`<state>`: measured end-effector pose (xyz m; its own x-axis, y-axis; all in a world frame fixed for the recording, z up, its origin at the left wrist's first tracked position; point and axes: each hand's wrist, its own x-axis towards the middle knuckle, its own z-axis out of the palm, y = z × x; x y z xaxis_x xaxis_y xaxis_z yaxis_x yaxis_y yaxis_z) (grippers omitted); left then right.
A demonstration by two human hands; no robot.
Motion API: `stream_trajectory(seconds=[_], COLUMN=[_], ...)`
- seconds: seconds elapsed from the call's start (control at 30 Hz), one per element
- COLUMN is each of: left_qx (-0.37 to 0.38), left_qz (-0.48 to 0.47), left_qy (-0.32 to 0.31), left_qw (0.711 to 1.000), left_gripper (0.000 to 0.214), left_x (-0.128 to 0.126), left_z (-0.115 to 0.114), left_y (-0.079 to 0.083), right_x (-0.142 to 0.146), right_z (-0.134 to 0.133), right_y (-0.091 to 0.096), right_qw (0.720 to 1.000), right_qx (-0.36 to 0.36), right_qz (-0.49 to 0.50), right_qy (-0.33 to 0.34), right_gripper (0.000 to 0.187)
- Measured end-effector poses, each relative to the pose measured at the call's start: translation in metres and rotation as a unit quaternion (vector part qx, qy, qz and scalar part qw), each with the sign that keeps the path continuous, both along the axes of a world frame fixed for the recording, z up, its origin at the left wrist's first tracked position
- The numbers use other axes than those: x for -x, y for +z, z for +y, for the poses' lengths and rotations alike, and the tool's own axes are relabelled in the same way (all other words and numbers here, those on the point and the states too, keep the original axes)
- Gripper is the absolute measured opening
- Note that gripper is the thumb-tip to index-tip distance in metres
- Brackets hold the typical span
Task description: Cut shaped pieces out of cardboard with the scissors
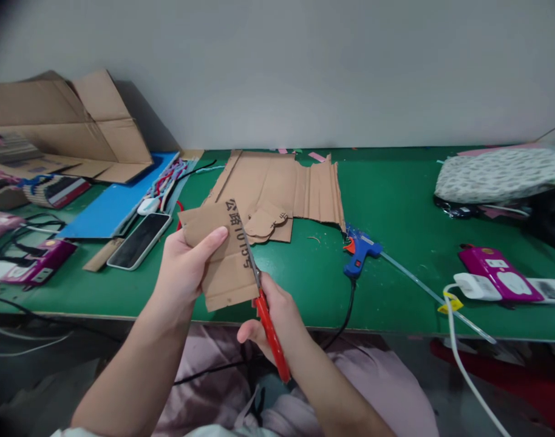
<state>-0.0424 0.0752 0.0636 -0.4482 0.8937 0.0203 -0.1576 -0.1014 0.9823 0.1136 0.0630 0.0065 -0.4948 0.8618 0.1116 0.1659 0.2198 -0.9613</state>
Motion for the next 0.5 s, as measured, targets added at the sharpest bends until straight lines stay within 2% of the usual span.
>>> stream_trajectory(seconds=[0.13, 0.5], left_qx=[-0.011, -0.01], left_qz=[-0.003, -0.007], left_qy=[-0.003, 0.012], left_qw=[1.0, 1.0], left_gripper=[0.021, 0.024], left_x=[-0.0018, -0.0017], left_z=[0.0, 0.0003], left_y=[-0.0001, -0.0051], right_x=[0.0003, -0.001], right_z=[0.0002, -0.0025], right_y=[0.0015, 0.0001], right_qw=[0.999, 0.999], right_qx=[0.025, 0.048], right_qz=[0.039, 0.014], right_qy=[0.007, -0.008], right_gripper=[0.085, 0.081])
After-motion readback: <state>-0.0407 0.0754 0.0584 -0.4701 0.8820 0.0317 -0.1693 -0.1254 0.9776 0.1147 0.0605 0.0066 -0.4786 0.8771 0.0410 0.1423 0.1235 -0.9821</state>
